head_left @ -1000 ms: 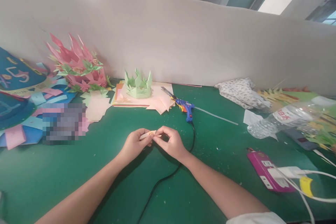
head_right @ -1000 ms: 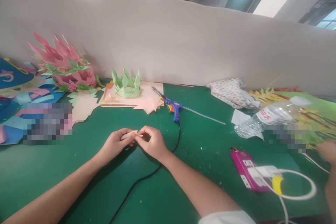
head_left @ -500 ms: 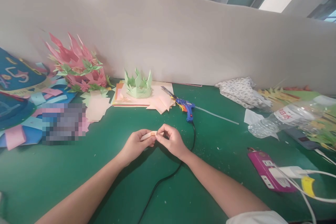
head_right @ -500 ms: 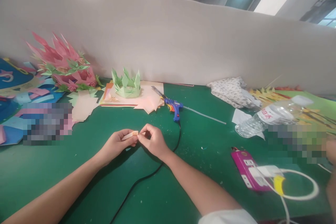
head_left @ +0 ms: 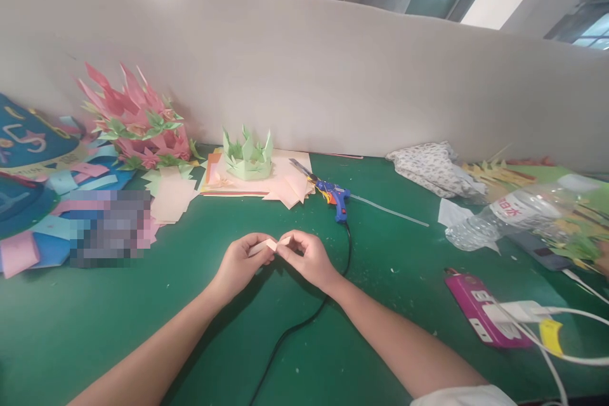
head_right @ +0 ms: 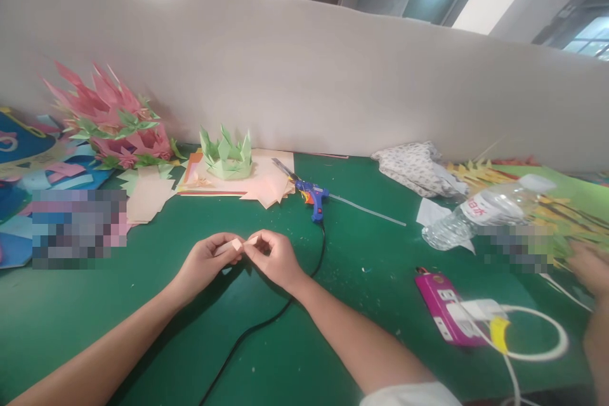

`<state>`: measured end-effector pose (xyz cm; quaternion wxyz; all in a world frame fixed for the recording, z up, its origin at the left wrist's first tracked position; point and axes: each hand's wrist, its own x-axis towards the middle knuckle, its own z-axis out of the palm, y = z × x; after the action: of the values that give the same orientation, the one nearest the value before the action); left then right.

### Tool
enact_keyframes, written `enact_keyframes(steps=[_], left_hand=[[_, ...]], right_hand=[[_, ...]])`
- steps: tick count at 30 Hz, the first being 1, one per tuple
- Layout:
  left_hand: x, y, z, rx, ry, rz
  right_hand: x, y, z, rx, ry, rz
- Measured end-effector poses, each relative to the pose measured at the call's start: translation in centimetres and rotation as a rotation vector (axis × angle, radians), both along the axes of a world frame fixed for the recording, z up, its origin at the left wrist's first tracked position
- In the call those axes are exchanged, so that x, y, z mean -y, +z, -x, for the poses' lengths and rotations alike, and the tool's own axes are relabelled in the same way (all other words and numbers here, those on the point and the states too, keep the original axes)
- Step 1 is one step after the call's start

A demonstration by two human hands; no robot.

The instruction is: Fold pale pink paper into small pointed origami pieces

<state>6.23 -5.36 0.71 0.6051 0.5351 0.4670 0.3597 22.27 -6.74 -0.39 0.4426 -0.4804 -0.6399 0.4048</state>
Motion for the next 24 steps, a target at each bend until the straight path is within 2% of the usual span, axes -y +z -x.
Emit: enact_keyframes(steps=[6,12,19,24], left_hand=[[0.00,-0.29,0.00,-0.015,-0.027,-0.015],[0.14,-0.05,-0.02,-0.103,-0.096,-0.056],[0.26,0.64,-0.26,-0.009,-0.113,0.007],[0.40,0.54,-0.34,0.003,-0.113,0.038]], right_hand=[[-0.17,-0.31,-0.17,0.006,-0.001,0.051],[-0.34,-0.89,-0.20,0.037,0.016,-0.038],[-0.17,-0.35,0.03,-0.044,0.126,0.038],[-0.33,-0.58,-0.06,-0.038,0.133,0.047]])
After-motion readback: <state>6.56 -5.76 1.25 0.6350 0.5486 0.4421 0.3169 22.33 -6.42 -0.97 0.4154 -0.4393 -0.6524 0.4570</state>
